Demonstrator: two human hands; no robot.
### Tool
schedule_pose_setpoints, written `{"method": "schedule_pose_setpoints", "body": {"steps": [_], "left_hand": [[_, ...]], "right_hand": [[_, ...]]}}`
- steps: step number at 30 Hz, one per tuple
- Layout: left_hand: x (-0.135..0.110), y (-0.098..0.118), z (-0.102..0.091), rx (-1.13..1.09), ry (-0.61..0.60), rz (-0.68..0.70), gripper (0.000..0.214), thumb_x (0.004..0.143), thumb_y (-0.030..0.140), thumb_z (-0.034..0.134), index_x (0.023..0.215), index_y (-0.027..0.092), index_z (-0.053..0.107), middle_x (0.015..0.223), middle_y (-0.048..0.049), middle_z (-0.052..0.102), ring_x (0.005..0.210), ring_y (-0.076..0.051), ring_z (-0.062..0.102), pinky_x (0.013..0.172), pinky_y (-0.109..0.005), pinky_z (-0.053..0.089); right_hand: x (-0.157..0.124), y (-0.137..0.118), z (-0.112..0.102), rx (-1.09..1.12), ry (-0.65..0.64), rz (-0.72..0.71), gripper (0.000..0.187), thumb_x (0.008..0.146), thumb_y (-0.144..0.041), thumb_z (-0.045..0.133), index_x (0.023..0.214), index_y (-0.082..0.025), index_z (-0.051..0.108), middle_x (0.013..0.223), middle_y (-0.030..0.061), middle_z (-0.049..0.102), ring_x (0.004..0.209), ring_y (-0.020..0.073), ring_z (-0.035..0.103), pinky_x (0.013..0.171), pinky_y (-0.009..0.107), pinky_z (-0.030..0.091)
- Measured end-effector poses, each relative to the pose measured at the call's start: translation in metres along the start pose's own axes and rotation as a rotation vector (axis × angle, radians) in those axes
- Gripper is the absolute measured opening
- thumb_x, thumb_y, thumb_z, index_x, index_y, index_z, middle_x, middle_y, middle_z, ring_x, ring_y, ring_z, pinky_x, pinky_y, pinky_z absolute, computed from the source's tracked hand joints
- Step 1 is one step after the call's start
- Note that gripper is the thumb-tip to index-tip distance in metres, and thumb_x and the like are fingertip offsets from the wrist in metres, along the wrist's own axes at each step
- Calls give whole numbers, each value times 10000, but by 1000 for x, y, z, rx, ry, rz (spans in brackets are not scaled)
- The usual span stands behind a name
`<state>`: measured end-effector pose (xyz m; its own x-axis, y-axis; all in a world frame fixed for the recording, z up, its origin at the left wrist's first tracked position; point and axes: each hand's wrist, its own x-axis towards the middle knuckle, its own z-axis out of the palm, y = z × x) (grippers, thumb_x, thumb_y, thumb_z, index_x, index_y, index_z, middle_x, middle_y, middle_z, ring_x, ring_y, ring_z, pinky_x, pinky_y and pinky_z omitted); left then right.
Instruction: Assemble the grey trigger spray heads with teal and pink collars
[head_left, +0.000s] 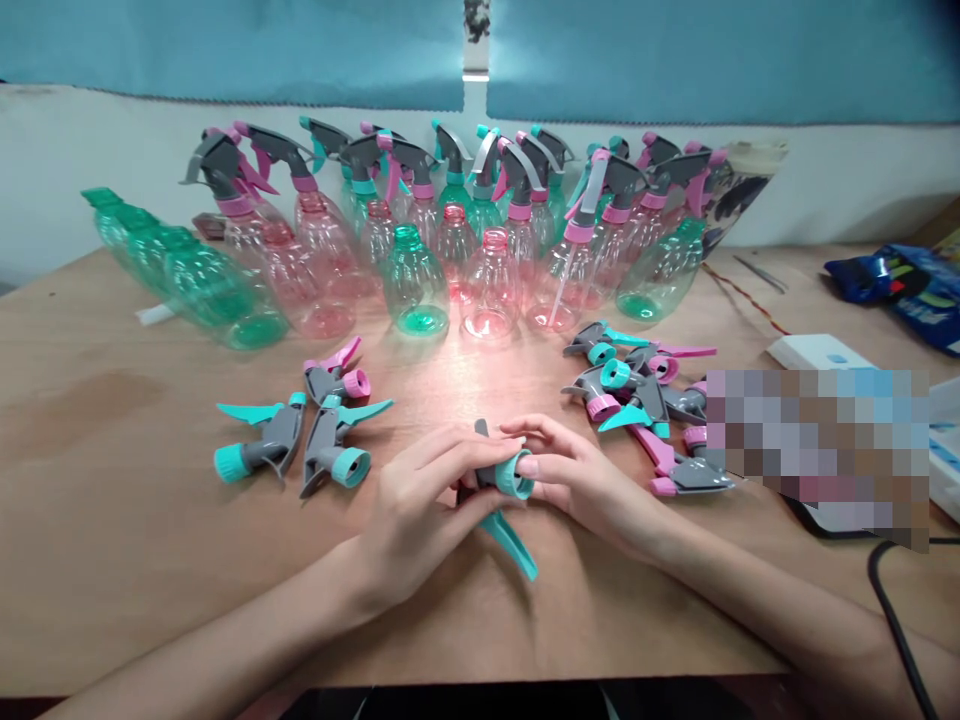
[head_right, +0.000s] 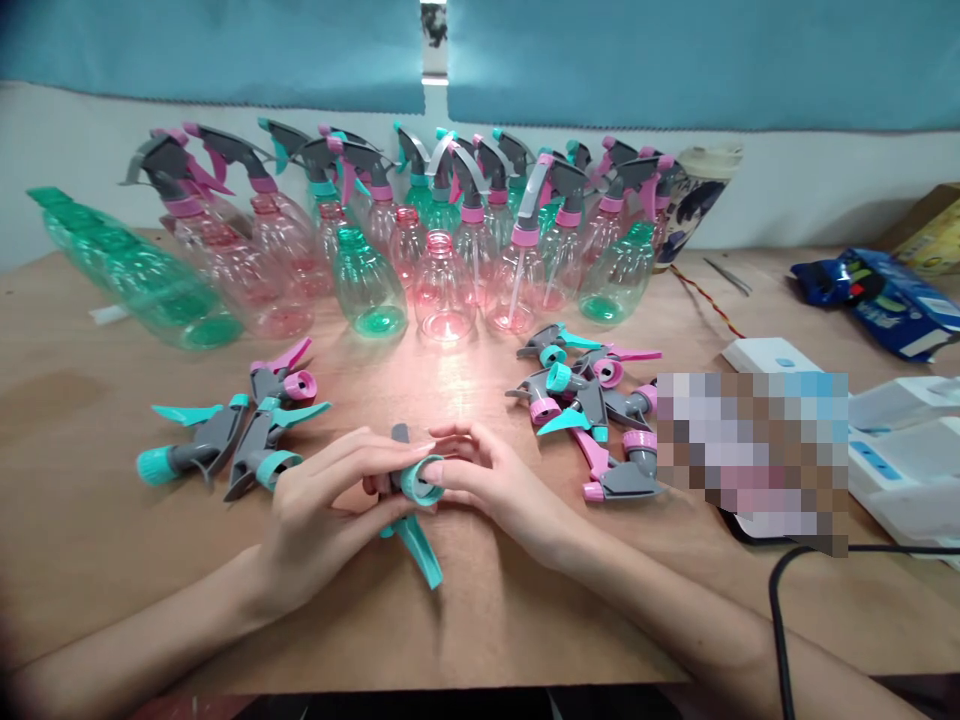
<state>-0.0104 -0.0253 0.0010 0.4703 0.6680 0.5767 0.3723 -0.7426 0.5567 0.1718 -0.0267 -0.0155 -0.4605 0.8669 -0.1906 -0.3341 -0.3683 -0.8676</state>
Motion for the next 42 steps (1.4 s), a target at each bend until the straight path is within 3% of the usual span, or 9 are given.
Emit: {"method": "schedule_pose_setpoints", "body": {"steps": [6, 13, 21, 29, 35, 42], "left_hand": [[0, 3, 0, 36, 88, 70, 214, 817, 87, 658, 1007, 180, 630, 937, -66, 711, 794, -155, 650, 662, -265, 534], [-4, -1, 3, 113, 112, 164, 269, 799, 13, 653, 1031, 146, 630, 973, -76, 712, 809, -154, 642, 704, -276, 523], [-5, -7, 7, 158, 41, 233, 258, 826, 44, 637, 1063, 145, 617, 938, -63, 718, 786, -162, 622, 675, -287, 506], [-2, -7, 7, 188, -23, 244, 248, 851, 90, 629, 1090, 151, 608, 952, -50, 724, 838, -163, 604, 725, -292, 486], [-2, -7, 7, 189, -46, 259, 244, 853, 64, 611, 1089, 126, 617, 964, -59, 725, 849, -160, 594, 746, -288, 471], [0, -5, 9, 167, -48, 255, 214, 865, 58, 590, 1065, 127, 619, 971, -60, 717, 870, -159, 583, 780, -290, 474]], "right_hand": [[-3, 2, 11, 164, -102, 67, 203, 839, -281, 590, 1014, -203, 523, 1007, 30, 570, 963, 162, 611, 811, 288, 494], [-5, 9, 13, 310, -196, 67, 176, 937, -253, 449, 1102, -233, 508, 1029, 23, 607, 933, 136, 595, 836, 286, 433], [0, 11, 10, 461, -170, 130, 211, 806, -214, 523, 1014, -231, 548, 953, -6, 614, 828, 123, 566, 772, 252, 413], [2, 6, 4, 488, -59, 196, 406, 632, -183, 562, 1038, -199, 556, 943, 16, 619, 770, 131, 543, 722, 286, 445], [3, 5, 4, 500, -62, 179, 399, 597, -154, 518, 990, -194, 577, 1037, 23, 622, 880, 161, 560, 785, 340, 464], [2, 4, 6, 496, -15, 154, 393, 549, -130, 499, 923, -191, 606, 1089, 1, 594, 954, 158, 533, 783, 317, 476]]}}
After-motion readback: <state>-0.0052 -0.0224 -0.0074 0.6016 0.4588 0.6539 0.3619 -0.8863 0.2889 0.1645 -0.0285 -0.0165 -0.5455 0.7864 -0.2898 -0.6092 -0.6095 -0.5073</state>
